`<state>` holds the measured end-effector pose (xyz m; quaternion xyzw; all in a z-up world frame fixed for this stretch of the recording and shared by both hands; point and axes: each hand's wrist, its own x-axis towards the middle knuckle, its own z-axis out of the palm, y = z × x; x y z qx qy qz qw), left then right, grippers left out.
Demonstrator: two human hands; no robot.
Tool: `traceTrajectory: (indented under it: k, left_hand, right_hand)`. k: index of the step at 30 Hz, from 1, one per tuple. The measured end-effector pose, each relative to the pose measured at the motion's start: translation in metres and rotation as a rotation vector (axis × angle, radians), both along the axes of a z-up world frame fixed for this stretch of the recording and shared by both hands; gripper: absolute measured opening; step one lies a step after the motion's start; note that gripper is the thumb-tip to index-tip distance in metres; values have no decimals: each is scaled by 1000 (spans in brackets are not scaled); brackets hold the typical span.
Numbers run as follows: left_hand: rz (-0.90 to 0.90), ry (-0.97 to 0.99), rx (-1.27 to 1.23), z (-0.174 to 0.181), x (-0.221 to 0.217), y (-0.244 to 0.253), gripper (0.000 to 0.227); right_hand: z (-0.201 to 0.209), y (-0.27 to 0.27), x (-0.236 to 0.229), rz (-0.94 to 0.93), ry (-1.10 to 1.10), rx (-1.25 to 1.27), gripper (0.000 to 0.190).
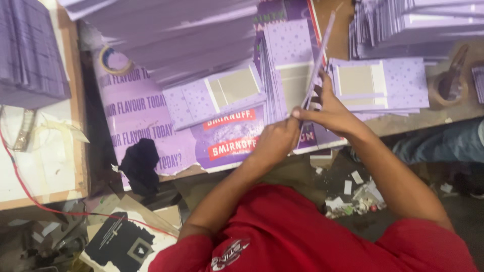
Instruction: The person repeatedly picks up purple printed paper sheets, folds them around small rectangular inserts, and wipes the folded packages with a dark cloth. The person stacks the finished packages on the table.
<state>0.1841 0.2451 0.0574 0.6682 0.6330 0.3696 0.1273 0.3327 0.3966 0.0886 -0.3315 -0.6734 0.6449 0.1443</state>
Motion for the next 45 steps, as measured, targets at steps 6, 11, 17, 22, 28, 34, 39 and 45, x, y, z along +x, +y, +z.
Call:
traceTrajectory:
  k: [6, 11, 17, 22, 28, 34, 39, 45]
  left_hand:
    - [-51, 48, 68, 8, -9, 1, 50]
    - [-84, 248, 24, 24, -5, 0, 61]
    - [-101, 232, -131, 46, -5, 16, 61]
    - [-93, 204, -209, 59, -5, 25, 63]
    - [13, 126, -239, 59, 6, 23, 65]
    - [96, 79, -276, 53, 13, 24, 61]
    - [136, 66, -295, 48, 20, 26, 55]
    - [152, 28, -319, 46, 24, 27, 48]
  right_hand:
    - [-13, -1, 0, -71, 89, -165, 124]
    - [-25, -10, -2, -274, 9, -164, 96]
    - [-1, -19, -16, -412, -225, 419, 62]
    - [16, -22, -26, -405, -236, 611, 52]
    - [19, -25, -33, -395, -286, 656, 46]
    - [28, -25, -40, -387, -319, 623, 46]
    - [25, -27, -38, -399, -251, 621, 49]
    - [20, -27, -38, -395, -201, 644, 49]
